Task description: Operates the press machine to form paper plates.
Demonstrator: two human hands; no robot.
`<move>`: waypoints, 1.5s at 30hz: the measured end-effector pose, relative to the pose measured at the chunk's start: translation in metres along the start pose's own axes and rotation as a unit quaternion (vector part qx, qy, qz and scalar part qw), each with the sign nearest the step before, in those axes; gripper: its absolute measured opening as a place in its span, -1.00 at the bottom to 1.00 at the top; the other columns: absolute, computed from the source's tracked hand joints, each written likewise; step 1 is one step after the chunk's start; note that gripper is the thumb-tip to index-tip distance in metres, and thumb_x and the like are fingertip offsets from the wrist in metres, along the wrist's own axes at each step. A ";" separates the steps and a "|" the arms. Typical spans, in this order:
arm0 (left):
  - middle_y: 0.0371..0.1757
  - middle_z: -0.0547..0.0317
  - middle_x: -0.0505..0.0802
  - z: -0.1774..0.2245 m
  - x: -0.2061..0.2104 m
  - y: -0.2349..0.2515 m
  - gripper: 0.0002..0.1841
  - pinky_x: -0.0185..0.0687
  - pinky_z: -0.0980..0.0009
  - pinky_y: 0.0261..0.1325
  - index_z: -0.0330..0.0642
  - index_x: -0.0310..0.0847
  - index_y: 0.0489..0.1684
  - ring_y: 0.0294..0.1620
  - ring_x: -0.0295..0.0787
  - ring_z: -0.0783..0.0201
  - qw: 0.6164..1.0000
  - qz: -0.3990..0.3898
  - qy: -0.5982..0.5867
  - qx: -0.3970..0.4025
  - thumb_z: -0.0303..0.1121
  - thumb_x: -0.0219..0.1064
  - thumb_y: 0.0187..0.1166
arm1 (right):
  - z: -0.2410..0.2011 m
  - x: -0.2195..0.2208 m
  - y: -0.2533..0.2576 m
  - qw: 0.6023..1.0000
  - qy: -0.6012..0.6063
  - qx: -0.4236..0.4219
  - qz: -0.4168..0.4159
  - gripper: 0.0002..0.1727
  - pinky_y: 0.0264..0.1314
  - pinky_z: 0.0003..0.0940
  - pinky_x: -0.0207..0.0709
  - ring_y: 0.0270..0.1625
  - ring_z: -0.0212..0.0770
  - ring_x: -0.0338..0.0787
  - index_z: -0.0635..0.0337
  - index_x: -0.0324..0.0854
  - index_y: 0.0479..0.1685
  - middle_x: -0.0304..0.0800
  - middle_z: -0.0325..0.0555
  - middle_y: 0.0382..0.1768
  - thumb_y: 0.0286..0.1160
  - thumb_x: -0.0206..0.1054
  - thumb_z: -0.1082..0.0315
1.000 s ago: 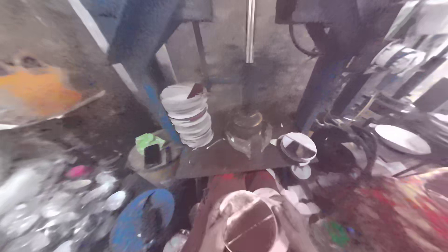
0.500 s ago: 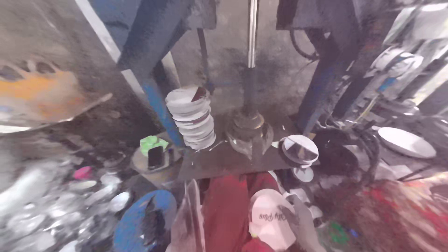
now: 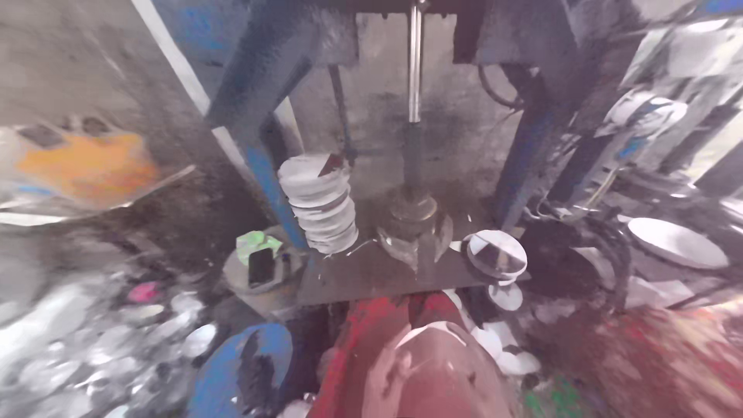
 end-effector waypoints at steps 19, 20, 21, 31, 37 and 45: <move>0.12 0.14 0.87 -0.039 -0.013 0.082 -0.71 0.61 0.46 0.39 -0.51 0.68 0.11 0.17 0.74 0.53 0.997 0.035 -0.045 -0.042 -0.59 0.09 0.61 | 0.090 -0.192 0.184 0.832 -0.490 0.079 0.249 -0.53 0.54 0.49 0.20 0.57 0.50 0.46 0.51 0.64 0.23 0.69 0.47 0.29 0.49 0.47 0.28; 0.20 0.04 0.84 -0.040 -0.011 0.088 -0.69 0.57 0.45 0.44 -0.52 0.67 0.18 0.25 0.73 0.49 0.998 0.040 -0.037 -0.044 -0.57 0.11 0.63 | 0.082 -0.188 0.180 0.844 -0.448 0.029 0.291 -0.59 0.36 0.39 0.45 0.33 0.45 0.67 0.56 0.63 0.17 0.74 0.48 0.12 0.47 0.46 0.38; 0.28 -0.08 0.80 -0.041 -0.009 0.094 -0.67 0.52 0.43 0.49 -0.56 0.62 0.25 0.31 0.69 0.44 0.998 0.034 -0.027 -0.045 -0.55 0.10 0.66 | 0.076 -0.182 0.173 0.860 -0.395 -0.024 0.320 -0.61 0.12 0.28 0.62 0.05 0.35 0.80 0.59 0.58 0.17 0.77 0.44 -0.04 0.50 0.40 0.43; -0.16 0.21 0.87 -0.056 0.033 0.109 -0.77 0.75 0.46 0.14 -0.51 0.62 0.09 -0.11 0.82 0.54 0.987 0.042 -0.087 -0.131 -0.58 0.30 0.55 | 0.042 -0.113 0.154 0.914 -0.402 0.009 0.053 -0.58 0.06 0.29 0.68 -0.07 0.28 0.89 0.41 0.76 0.13 0.88 0.31 -0.13 0.57 0.38 0.17; -0.19 0.25 0.90 -0.064 0.016 0.108 -0.80 0.79 0.43 0.09 -0.46 0.65 0.03 -0.15 0.85 0.51 0.987 0.074 -0.083 -0.112 -0.59 0.31 0.51 | 0.103 -0.198 0.193 0.806 -0.535 0.191 0.167 -0.28 0.65 0.62 -0.11 0.77 0.50 0.14 0.42 0.55 0.48 0.47 0.40 0.59 0.60 0.35 -0.07; -0.06 0.11 0.89 -0.068 0.021 0.103 -0.76 0.75 0.42 0.20 -0.49 0.68 0.06 -0.02 0.83 0.47 0.992 0.071 -0.061 -0.088 -0.58 0.34 0.50 | 0.048 -0.130 0.138 0.954 -0.113 -0.035 0.276 -0.55 0.03 -0.62 0.65 -0.10 -0.60 0.72 0.53 0.48 0.23 0.73 -0.11 -0.08 0.47 0.34 0.36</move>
Point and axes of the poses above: each hand's wrist, its own y-axis towards the middle knuckle, its own x-axis out of the palm, z = x × y, the point moved 4 cm from there along y, towards the middle knuckle
